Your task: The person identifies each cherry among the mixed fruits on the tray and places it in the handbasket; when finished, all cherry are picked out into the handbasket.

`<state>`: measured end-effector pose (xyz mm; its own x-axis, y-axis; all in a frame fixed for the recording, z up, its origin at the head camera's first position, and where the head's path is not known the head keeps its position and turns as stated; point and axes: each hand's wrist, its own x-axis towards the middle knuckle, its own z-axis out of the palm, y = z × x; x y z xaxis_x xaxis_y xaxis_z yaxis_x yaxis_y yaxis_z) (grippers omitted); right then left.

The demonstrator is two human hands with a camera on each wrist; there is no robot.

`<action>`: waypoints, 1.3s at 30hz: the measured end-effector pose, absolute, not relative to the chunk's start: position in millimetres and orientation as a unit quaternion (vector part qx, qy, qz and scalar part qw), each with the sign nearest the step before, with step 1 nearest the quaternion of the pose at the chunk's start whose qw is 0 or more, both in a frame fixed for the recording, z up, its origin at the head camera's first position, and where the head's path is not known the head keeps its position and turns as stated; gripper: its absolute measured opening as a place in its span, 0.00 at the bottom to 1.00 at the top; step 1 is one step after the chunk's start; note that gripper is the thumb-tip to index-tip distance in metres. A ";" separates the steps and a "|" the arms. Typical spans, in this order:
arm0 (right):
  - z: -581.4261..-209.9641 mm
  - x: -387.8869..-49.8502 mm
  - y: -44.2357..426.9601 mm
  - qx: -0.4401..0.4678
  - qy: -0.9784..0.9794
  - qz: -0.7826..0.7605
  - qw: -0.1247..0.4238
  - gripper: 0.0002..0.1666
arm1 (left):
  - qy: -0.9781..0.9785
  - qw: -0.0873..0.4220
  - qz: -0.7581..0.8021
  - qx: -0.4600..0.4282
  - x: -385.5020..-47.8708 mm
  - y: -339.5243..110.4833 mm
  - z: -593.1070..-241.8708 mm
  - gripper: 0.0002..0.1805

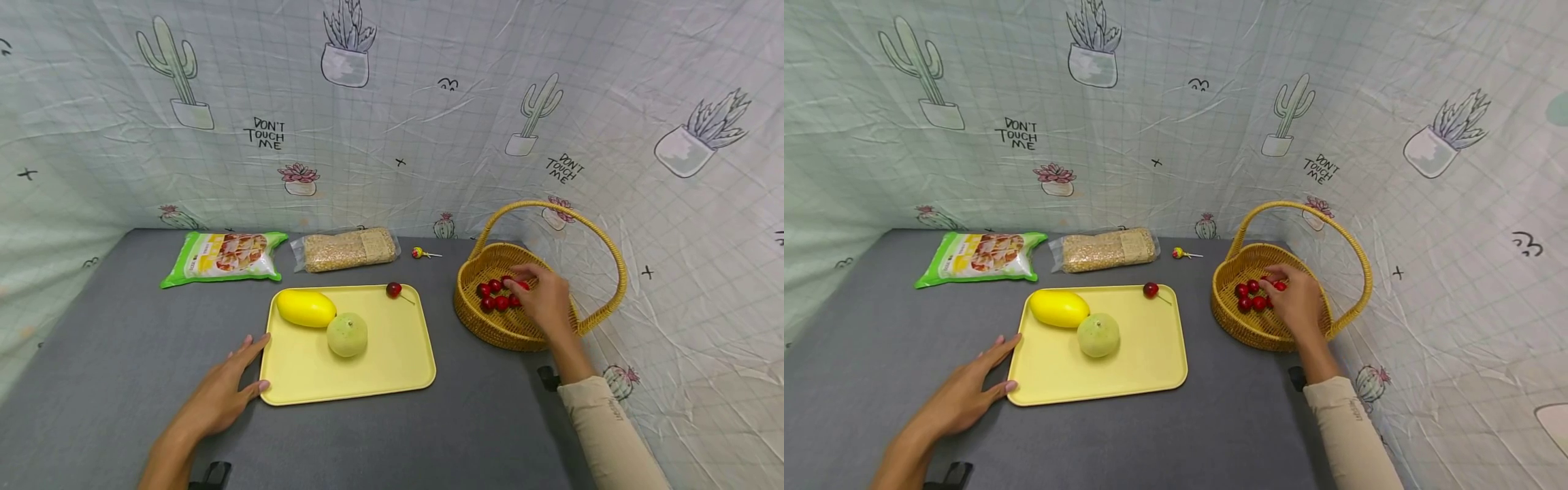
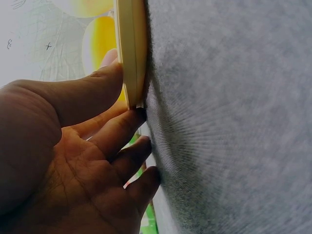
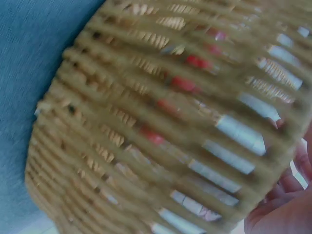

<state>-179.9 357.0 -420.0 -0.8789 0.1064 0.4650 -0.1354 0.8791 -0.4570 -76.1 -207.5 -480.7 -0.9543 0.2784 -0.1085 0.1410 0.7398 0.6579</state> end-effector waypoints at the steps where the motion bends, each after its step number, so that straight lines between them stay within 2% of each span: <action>1: -419.5 -179.5 354.4 0.008 -0.936 0.248 0.249 0.16 | 0.927 0.100 0.342 0.113 -76.2 -207.6 -480.7 0.46; 13: -418.1 -172.9 321.7 0.072 -0.910 0.273 0.303 0.13 | 0.928 0.100 0.340 0.113 -75.7 -207.7 -479.9 0.46; 33: -421.9 -166.7 280.0 0.127 -0.904 0.295 0.284 0.13 | 0.929 0.102 0.339 0.111 -75.6 -207.3 -480.3 0.46; 39: -423.7 -164.1 267.3 0.125 -0.905 0.311 0.261 0.14 | 0.928 0.100 0.340 0.113 -75.9 -207.4 -480.6 0.46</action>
